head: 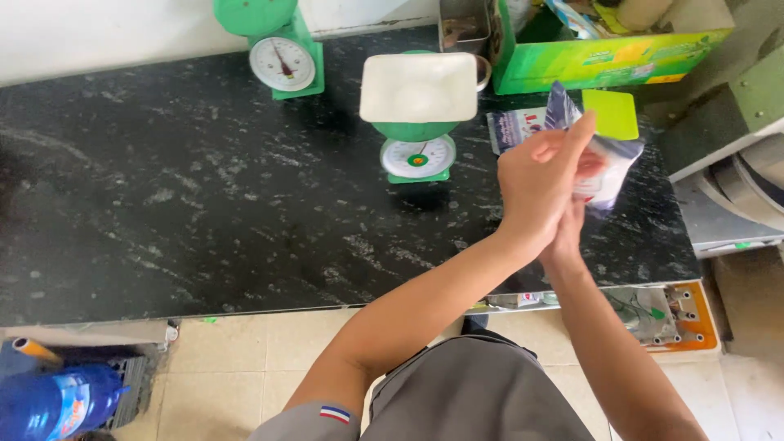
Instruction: The person is weighing various powdered ingredients from plastic bags using a mechanical scale in a bakery.
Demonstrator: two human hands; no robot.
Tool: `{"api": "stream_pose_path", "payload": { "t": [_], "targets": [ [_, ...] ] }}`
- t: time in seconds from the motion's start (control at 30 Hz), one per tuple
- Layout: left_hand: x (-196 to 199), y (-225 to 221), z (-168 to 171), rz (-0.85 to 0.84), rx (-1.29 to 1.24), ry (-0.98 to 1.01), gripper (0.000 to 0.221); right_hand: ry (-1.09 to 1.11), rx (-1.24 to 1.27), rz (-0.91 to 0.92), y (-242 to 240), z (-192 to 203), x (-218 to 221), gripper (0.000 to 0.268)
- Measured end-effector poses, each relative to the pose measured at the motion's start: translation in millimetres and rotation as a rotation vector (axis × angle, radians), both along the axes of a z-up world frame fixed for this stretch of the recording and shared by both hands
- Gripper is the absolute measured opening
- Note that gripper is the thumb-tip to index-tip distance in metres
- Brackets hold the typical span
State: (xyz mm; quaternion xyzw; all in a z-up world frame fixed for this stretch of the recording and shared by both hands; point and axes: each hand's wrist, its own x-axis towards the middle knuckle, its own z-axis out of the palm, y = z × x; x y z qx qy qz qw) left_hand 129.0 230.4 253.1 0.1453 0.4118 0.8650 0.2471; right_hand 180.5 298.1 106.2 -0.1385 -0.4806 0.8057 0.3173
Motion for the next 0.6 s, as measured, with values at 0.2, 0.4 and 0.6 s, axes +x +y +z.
{"api": "stream_pose_path", "payload": {
  "t": [0.2, 0.4, 0.6],
  "targets": [
    [-17, -21, 28, -0.071, 0.147, -0.062, 0.035, 0.157, -0.073, 0.051, 16, 22, -29, 0.055],
    [-39, -77, -7, -0.262, 0.047, 0.089, 0.04, 0.37, -0.202, 0.267, 18, 77, -60, 0.059],
    [-88, -167, -104, -0.053, -0.337, 0.149, 0.034, 0.392, -0.03, 0.186, 52, 97, -106, 0.055]
  ]
}}
